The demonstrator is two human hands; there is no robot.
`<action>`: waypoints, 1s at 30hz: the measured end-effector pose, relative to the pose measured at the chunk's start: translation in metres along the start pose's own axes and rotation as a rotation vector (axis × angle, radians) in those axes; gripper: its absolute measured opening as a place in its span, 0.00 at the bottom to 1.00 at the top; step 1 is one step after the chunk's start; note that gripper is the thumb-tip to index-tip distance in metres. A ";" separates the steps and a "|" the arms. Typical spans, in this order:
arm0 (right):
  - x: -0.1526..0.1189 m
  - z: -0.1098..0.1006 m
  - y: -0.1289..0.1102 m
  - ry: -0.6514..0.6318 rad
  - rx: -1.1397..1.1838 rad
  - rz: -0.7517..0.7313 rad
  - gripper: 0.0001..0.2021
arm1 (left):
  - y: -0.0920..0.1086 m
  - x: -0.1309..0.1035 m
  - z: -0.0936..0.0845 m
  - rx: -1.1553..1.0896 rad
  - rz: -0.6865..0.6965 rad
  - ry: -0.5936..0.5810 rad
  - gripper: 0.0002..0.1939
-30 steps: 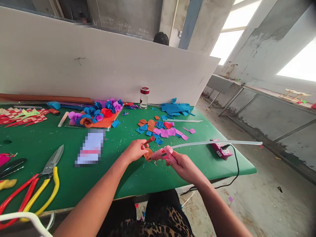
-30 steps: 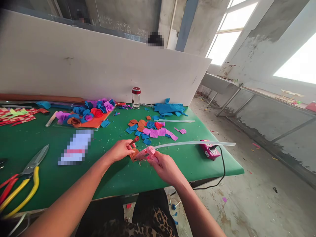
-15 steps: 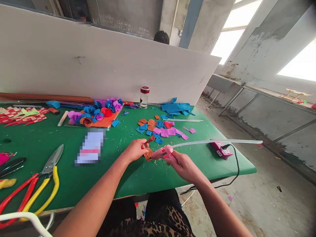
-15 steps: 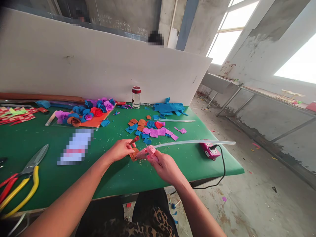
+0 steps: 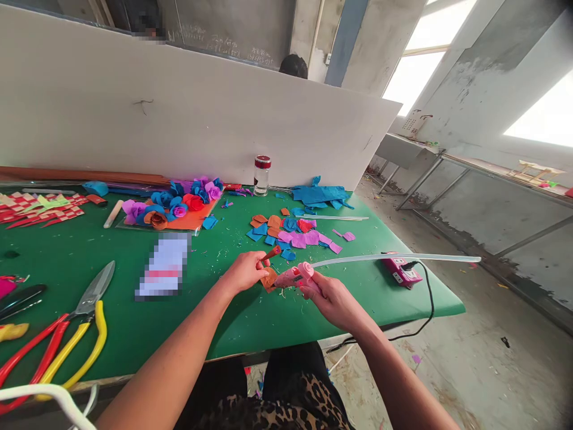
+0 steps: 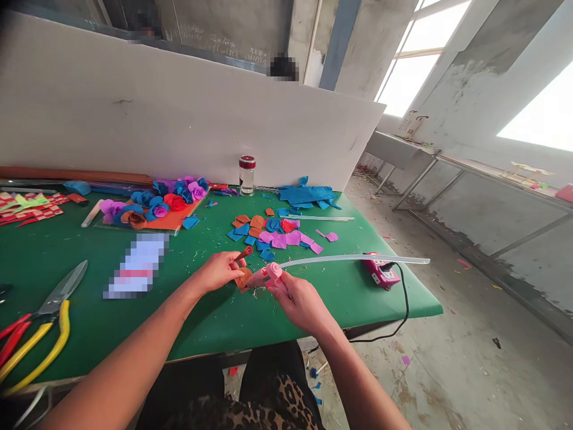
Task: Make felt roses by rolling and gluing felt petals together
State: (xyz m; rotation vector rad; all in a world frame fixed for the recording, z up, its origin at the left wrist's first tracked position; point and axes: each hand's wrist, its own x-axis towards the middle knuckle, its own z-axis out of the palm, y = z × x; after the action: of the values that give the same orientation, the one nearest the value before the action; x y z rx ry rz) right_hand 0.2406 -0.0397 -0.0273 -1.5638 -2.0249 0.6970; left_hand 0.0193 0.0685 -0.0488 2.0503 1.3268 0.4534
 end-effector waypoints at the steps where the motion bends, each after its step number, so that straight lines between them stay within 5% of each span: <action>1: 0.000 0.000 0.000 0.004 -0.001 0.000 0.15 | 0.000 0.000 0.000 0.001 0.002 0.000 0.07; 30: 0.001 -0.003 0.003 0.010 -0.016 0.010 0.17 | 0.001 0.000 0.000 -0.020 -0.014 -0.002 0.07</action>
State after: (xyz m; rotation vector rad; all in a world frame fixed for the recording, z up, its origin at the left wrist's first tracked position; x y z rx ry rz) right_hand 0.2449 -0.0379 -0.0271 -1.5848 -2.0210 0.6769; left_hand 0.0199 0.0681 -0.0475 2.0238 1.3297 0.4569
